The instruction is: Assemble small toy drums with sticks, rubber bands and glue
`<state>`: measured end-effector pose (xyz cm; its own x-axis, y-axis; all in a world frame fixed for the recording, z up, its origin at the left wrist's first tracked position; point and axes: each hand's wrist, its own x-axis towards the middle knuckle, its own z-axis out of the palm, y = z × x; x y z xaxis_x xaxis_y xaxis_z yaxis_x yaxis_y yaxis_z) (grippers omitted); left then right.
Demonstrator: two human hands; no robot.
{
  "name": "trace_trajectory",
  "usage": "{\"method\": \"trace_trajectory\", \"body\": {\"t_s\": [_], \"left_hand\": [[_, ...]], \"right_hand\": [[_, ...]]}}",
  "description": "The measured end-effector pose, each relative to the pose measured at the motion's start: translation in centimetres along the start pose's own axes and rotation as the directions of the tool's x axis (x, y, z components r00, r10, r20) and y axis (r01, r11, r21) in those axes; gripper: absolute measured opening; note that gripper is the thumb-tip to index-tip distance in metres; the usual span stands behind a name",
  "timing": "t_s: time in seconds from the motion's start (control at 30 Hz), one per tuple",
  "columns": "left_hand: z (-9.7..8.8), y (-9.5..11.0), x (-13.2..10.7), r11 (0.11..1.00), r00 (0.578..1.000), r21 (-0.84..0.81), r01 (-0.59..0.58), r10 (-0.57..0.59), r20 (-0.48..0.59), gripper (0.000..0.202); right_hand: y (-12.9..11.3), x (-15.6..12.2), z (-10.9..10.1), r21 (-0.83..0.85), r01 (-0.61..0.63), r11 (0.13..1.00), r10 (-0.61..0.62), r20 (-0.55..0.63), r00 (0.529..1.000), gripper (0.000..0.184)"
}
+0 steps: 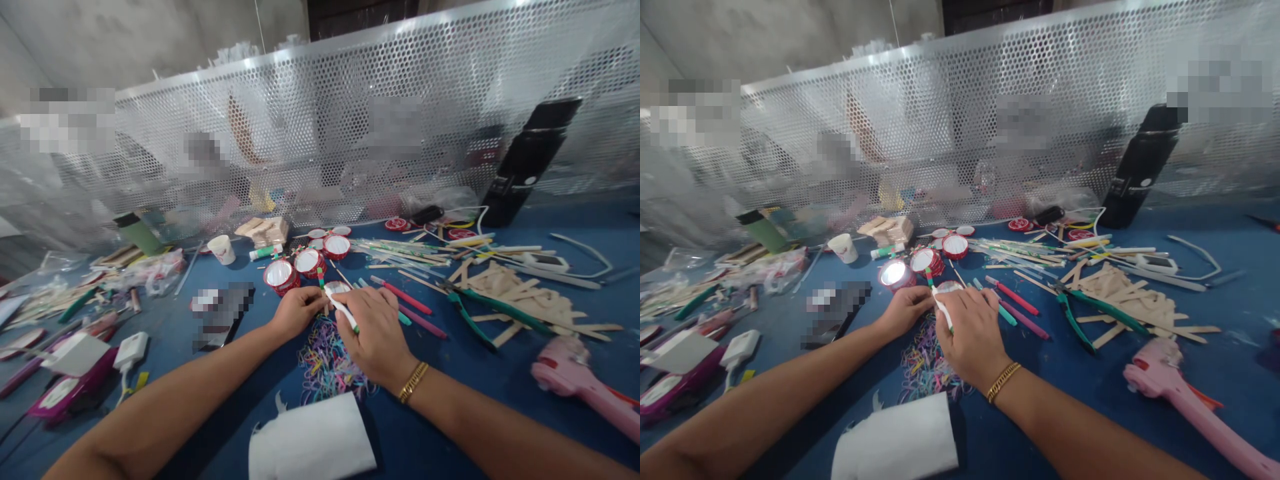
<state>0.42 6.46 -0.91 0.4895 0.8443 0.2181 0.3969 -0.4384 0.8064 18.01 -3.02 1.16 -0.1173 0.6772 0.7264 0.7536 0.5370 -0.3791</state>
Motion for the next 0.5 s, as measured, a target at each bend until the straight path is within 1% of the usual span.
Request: {"method": "trace_trajectory", "body": {"t_s": [0.1,0.3,0.43,0.5], "left_hand": [[0.03,-0.1,-0.01,1.0,1.0,-0.01,0.001,-0.001,0.005,0.029],[-0.05,0.2,-0.07,1.0,1.0,0.011,-0.015,0.015,0.003,0.032],[-0.02,0.08,-0.06,1.0,1.0,0.001,-0.01,0.01,-0.006,0.026],[0.0,0.08,-0.05,1.0,1.0,-0.008,-0.008,0.008,-0.003,0.028]], "right_hand": [[-0.09,-0.04,0.0,0.001,0.011,1.0,-0.011,0.032,0.999,0.02],[0.04,-0.03,0.01,-0.018,-0.01,1.0,0.01,0.002,1.0,0.021],[-0.09,0.02,-0.04,-0.004,0.017,1.0,-0.017,0.039,0.999,0.021],[-0.11,0.04,-0.04,-0.01,0.009,1.0,-0.009,0.039,0.999,0.02]]}}
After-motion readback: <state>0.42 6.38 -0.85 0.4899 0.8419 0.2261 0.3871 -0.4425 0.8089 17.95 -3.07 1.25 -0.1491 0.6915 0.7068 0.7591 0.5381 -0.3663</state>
